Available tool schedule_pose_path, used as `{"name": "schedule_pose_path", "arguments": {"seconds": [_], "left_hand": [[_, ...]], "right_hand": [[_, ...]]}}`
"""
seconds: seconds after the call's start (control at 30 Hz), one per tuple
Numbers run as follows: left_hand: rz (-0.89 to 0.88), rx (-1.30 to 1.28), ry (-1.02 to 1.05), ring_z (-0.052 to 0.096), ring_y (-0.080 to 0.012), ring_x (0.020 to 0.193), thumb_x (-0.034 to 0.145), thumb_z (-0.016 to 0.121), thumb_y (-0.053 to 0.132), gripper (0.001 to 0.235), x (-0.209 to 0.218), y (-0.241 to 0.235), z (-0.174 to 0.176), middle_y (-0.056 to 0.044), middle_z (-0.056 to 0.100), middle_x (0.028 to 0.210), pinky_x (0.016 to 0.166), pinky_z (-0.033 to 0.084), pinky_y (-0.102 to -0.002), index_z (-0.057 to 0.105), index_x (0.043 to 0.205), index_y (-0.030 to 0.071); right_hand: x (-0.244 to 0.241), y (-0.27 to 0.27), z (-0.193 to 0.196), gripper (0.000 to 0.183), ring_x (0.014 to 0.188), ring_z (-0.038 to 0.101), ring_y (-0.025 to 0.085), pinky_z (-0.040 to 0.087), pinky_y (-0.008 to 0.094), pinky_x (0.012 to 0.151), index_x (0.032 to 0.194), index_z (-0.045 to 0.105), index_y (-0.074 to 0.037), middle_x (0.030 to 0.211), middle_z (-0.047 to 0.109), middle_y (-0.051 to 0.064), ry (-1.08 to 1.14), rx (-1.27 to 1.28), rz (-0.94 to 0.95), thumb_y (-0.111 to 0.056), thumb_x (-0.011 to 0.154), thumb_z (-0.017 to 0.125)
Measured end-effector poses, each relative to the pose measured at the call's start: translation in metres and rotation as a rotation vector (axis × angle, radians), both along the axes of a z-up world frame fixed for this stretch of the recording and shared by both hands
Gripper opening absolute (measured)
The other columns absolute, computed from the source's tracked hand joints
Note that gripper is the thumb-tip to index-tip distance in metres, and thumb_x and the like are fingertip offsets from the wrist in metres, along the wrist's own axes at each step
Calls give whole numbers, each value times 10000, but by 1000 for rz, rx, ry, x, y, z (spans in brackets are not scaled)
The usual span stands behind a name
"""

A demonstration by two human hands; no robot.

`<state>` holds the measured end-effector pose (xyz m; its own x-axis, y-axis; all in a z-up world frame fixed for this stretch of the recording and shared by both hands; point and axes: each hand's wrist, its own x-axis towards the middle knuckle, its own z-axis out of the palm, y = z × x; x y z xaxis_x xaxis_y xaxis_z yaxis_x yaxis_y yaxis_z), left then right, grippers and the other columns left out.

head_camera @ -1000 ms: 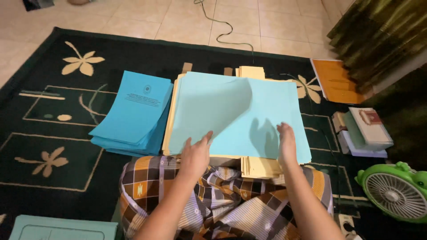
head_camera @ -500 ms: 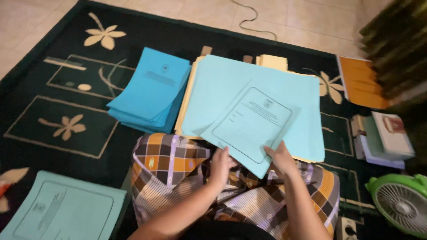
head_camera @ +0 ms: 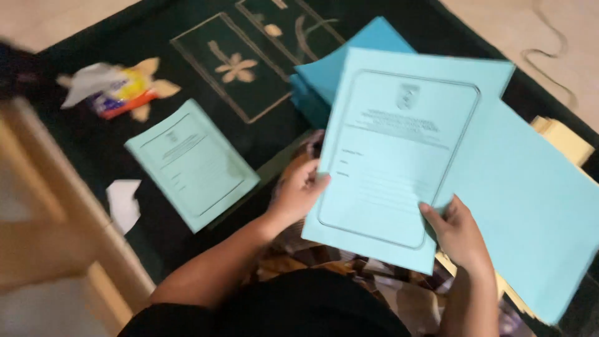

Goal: Folding the flaps of light blue paper folders and stacking them neatly on a rug.

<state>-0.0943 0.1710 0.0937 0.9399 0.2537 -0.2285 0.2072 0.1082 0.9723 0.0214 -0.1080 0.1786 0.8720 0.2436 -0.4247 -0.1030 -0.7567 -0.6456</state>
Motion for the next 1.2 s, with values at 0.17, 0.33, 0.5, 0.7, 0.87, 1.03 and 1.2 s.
{"name": "schedule_pose_path", "arguments": {"seconds": [0.17,0.33,0.5,0.7,0.87,1.03,1.2], "left_hand": [[676,136,-167,639,-131,881,1015,616,153,180,-43,75,-62,-72,721,943,813,552,-337,649,1175,77],[1060,337,-73,693,-242,1004,1022,623,127,191,-96,148,-137,-177,738,1037,908,537,-436,626,1200,59],[1220,410,-65,684,-328,1145,1008,600,23,270,-137,183,-151,-262,718,1162,1015,508,-498,577,1275,-6],[1234,406,207,676,-410,1143,996,615,83,323,-144,171,-159,-265,726,1128,954,549,-522,575,1316,54],[1220,373,290,653,-403,1209,1016,600,84,361,-153,176,-179,-284,706,1211,985,544,-543,543,1372,58],[1156,560,597,436,-416,1324,916,721,208,698,-165,187,-210,-214,486,1437,1093,383,-575,362,1500,74],[999,348,770,280,-408,1479,976,646,404,892,-169,213,-244,-240,284,1601,1194,294,-578,160,1635,51]], "right_hand": [[9,126,-35,422,1221,608,494,448,630,1038,1399,488,-4,1243,645,335,-198,295,332,-186,1031,585],[-33,267,-99,517,1243,530,616,430,698,1056,1476,401,20,1314,561,431,-288,245,565,-29,974,516],[-71,353,-150,503,1217,597,556,477,649,1059,1473,426,-113,1273,637,368,-183,252,598,-10,982,462],[-60,373,-231,528,1288,594,457,470,589,1100,1555,407,-37,1398,588,334,-133,252,693,-60,1031,468],[-58,384,-262,537,1320,578,419,480,559,1117,1579,372,-81,1426,578,281,-90,74,819,-87,1046,434],[-50,398,-292,619,1332,520,441,446,547,1116,1544,402,-20,1441,506,271,-217,-67,843,-292,1012,564],[-32,414,-370,970,1515,298,451,280,568,1227,1629,273,-41,1638,269,250,105,-76,792,-779,1011,391]]}}
